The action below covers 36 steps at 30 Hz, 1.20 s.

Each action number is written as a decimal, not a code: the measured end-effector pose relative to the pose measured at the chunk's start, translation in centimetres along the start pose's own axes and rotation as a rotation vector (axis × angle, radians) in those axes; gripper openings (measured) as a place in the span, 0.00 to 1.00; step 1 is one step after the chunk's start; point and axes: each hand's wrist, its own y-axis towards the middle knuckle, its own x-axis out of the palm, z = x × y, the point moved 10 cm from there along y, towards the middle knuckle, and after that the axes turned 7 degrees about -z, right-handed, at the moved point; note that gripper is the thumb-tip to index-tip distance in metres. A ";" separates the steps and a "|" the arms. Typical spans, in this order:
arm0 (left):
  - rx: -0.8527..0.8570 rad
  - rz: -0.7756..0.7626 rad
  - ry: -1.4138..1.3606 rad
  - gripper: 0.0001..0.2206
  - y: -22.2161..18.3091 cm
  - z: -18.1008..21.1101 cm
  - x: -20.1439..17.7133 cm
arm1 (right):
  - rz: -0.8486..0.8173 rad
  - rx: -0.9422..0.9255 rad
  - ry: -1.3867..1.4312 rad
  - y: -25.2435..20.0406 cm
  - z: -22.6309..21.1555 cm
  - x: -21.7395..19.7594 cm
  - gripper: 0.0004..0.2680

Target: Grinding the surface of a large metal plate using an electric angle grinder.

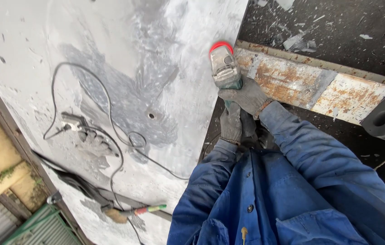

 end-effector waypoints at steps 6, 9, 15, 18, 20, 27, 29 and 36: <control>0.077 -0.079 0.124 0.23 2.2 4.7 1.7 | -0.092 -0.016 0.085 0.9 -4.1 -1.8 0.33; 0.032 -0.038 0.077 0.25 3.1 -0.2 0.7 | -0.091 0.046 -0.213 6.9 3.3 -1.0 0.32; 0.025 -0.079 -0.014 0.24 5.8 4.3 1.9 | 0.021 -0.062 0.065 5.7 -2.9 -3.8 0.34; 0.115 -0.150 0.141 0.25 7.1 9.1 4.3 | 0.008 -0.109 0.024 7.9 -5.1 -5.1 0.35; 0.123 -0.177 0.118 0.25 6.1 12.0 6.4 | 0.058 -0.114 -0.019 10.6 -4.1 -6.4 0.33; 0.156 -0.142 0.184 0.25 8.4 10.9 6.6 | 0.018 -0.052 -0.043 10.0 -4.8 -6.2 0.28; 0.193 -0.101 0.367 0.27 6.4 13.0 7.4 | 0.040 -0.082 0.025 10.1 -6.4 -6.6 0.29; 0.260 0.000 0.847 0.23 0.2 22.2 10.3 | 0.067 -0.152 0.055 9.7 -10.2 -6.1 0.27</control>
